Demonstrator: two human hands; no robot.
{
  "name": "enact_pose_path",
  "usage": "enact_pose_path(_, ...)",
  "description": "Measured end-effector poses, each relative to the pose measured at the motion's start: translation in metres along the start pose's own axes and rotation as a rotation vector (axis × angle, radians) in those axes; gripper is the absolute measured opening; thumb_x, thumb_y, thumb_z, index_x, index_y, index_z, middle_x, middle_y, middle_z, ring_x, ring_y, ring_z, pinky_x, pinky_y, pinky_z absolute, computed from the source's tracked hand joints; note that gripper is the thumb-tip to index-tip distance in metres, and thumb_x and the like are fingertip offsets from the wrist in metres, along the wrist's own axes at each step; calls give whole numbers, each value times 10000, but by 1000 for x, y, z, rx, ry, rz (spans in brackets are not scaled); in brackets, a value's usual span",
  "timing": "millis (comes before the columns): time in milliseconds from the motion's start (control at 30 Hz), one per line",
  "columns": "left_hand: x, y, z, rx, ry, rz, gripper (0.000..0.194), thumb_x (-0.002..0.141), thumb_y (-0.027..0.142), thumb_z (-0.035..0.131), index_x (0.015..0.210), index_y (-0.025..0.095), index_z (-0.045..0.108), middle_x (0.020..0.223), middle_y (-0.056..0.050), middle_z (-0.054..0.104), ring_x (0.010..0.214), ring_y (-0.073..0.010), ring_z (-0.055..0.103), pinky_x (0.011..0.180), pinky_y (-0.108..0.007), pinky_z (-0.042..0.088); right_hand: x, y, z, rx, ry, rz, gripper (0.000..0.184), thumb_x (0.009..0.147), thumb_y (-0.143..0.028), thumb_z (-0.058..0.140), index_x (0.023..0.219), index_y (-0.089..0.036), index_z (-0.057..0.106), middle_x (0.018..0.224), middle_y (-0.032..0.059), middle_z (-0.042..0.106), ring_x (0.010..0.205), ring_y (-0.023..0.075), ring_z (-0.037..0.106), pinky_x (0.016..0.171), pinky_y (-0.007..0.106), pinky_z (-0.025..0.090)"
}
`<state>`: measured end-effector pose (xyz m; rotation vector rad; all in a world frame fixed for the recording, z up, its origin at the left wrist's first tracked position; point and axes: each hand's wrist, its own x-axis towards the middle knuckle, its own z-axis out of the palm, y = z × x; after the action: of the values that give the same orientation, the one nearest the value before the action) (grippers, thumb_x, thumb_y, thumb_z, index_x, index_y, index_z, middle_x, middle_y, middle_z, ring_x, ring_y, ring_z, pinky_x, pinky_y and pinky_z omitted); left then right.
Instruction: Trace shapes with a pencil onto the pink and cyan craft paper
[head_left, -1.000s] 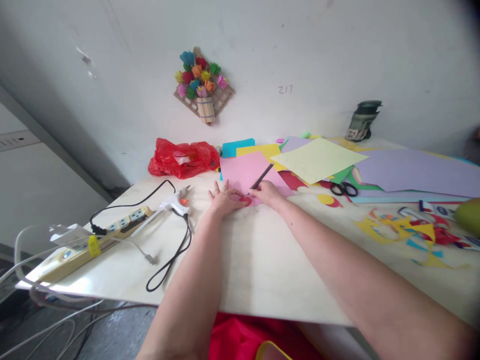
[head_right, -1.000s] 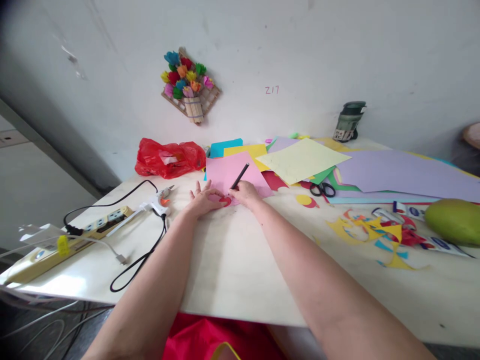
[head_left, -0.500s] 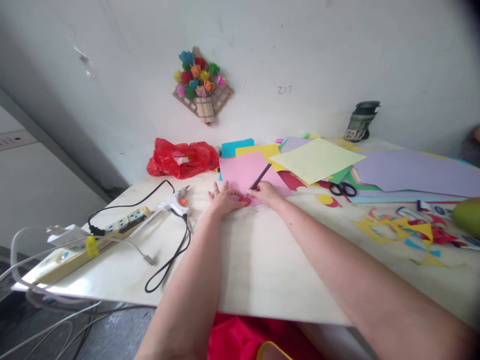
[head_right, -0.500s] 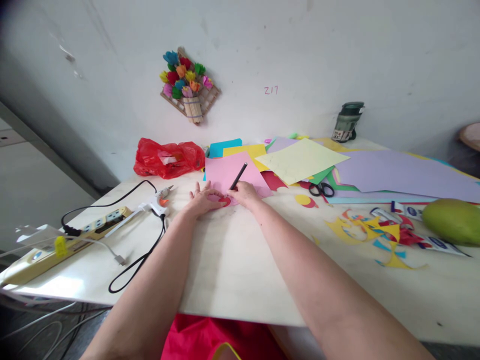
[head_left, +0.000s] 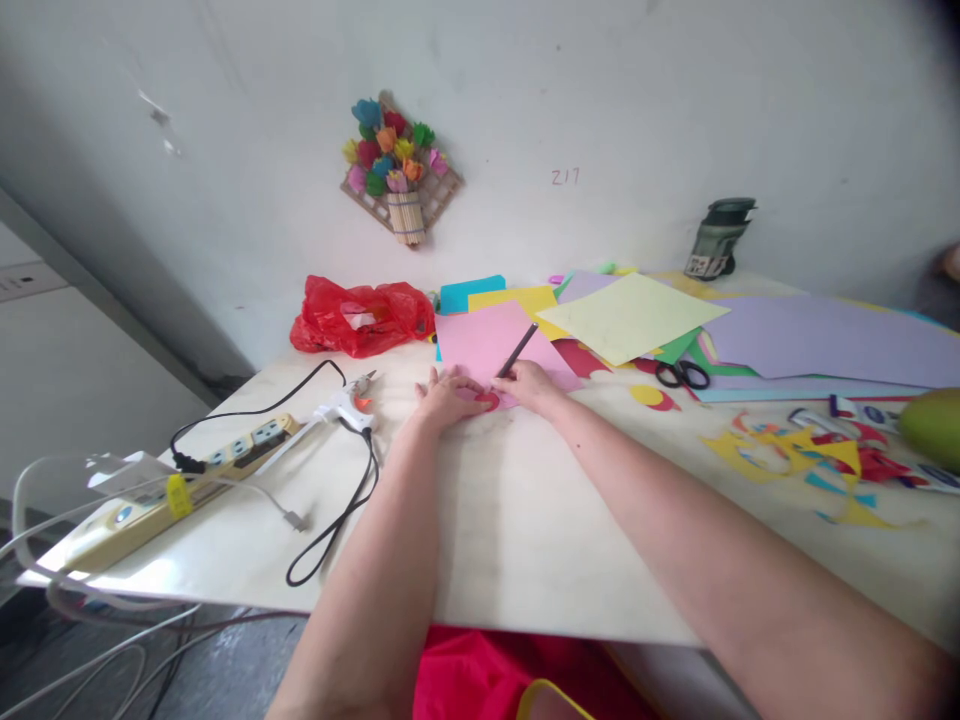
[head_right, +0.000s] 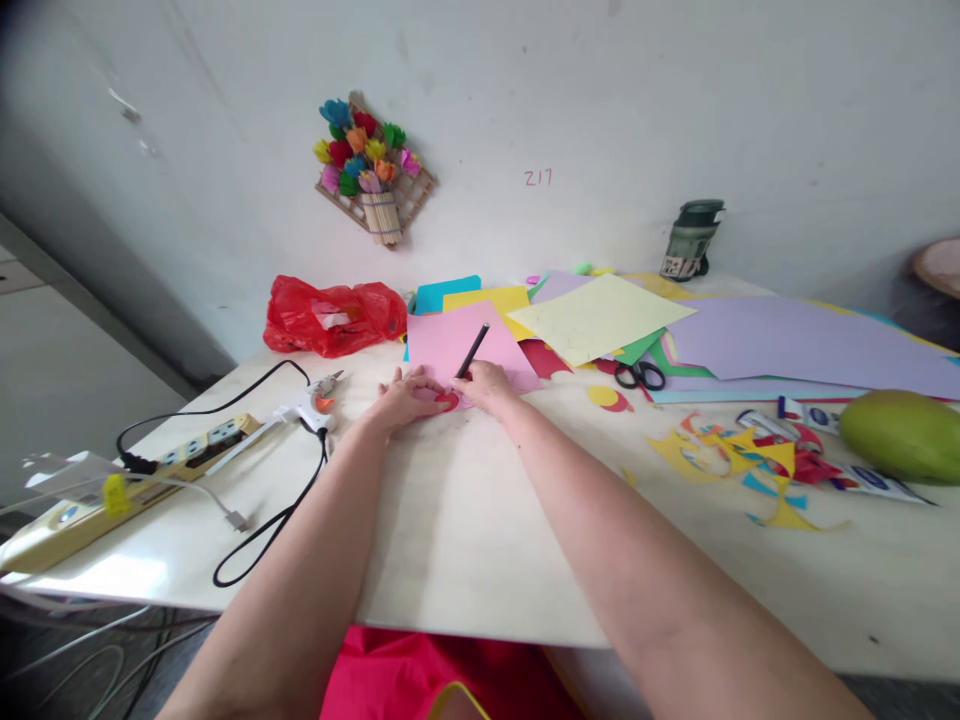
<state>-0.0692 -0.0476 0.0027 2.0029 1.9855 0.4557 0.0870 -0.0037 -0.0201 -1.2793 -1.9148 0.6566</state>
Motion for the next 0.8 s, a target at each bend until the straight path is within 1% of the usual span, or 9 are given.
enact_pose_path(200,-1,2,-1,-7,-13,-7,405,581,589,607,930,384,625,1386,80,292,1303,-325,43,985,-583,20,-1,-1,0,-6,1,-5,144,681,-290,612,779,-195,660,791,21,677,778,148,607,739,245,453)
enact_pose_path(367,-2,3,-2,-6,-17,-16,421,572,603,604,927,376,624,1390,64,289,1303,-317,53,985,-571,7,-1,-1,0,-8,5,-8,127,684,-282,609,761,-197,662,769,22,678,764,151,611,725,241,456)
enact_pose_path(533,-2,3,-1,-4,-3,-13,416,572,608,599,915,375,627,1379,69,309,1305,-308,58,991,-563,19,0,-1,1,-8,-1,3,135,681,-290,609,757,-191,659,763,22,672,766,146,604,707,232,454)
enact_pose_path(800,-1,2,0,13,5,-19,423,571,613,601,925,383,627,1371,82,319,1302,-314,76,998,-555,41,0,0,1,-30,6,-8,171,686,-323,587,757,-180,647,759,28,663,713,135,595,669,229,448)
